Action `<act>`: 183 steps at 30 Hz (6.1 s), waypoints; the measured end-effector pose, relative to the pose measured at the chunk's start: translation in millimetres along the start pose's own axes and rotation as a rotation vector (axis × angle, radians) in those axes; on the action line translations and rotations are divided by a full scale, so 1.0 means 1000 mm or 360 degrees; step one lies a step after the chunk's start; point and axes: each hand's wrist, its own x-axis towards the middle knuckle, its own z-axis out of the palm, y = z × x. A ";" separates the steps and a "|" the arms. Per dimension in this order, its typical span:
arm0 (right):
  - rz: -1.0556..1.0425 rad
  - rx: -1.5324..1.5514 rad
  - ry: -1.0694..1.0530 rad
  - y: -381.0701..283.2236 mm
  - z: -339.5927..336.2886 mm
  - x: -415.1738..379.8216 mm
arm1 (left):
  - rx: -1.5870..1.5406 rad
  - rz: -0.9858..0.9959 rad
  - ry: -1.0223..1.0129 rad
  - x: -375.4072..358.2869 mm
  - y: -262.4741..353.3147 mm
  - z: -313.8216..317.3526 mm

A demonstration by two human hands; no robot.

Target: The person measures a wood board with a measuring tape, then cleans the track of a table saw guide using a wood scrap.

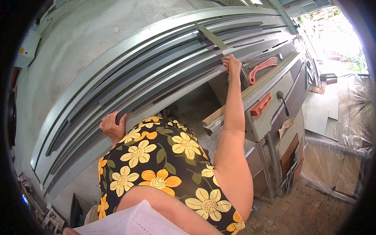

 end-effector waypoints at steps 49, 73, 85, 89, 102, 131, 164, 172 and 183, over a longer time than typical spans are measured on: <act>-0.0739 -0.0615 -0.0254 -0.035 0.026 -0.070 | -0.0097 -0.0051 -0.0117 0.007 0.001 -0.009; -0.0680 -0.0649 -0.0394 -0.004 0.010 -0.124 | -0.0544 -0.0042 -0.0832 0.043 0.005 -0.018; -0.0693 -0.0919 -0.0083 0.011 0.000 -0.087 | -0.0325 0.0094 -0.0760 0.033 0.006 -0.012; -0.0654 -0.0974 0.0187 0.009 -0.017 -0.049 | -0.0283 0.0122 -0.0726 0.032 0.006 -0.013; -0.0603 -0.1103 0.0448 -0.005 -0.004 -0.016 | -0.0301 0.0145 -0.0719 0.030 0.007 -0.013; -0.1104 -0.1142 0.0342 -0.008 -0.020 -0.028 | -0.0359 0.0097 -0.0757 0.032 0.007 -0.012; -0.1336 -0.1205 -0.0342 0.004 0.068 -0.190 | -0.0405 -0.0006 -0.0832 0.031 0.003 -0.011; -0.1209 -0.0972 -0.0958 -0.023 0.094 -0.272 | -0.0407 0.0002 -0.0821 0.029 0.000 -0.010; -0.0836 -0.0308 -0.1904 -0.060 0.128 -0.321 | -0.0430 0.0039 -0.0793 0.034 0.010 -0.004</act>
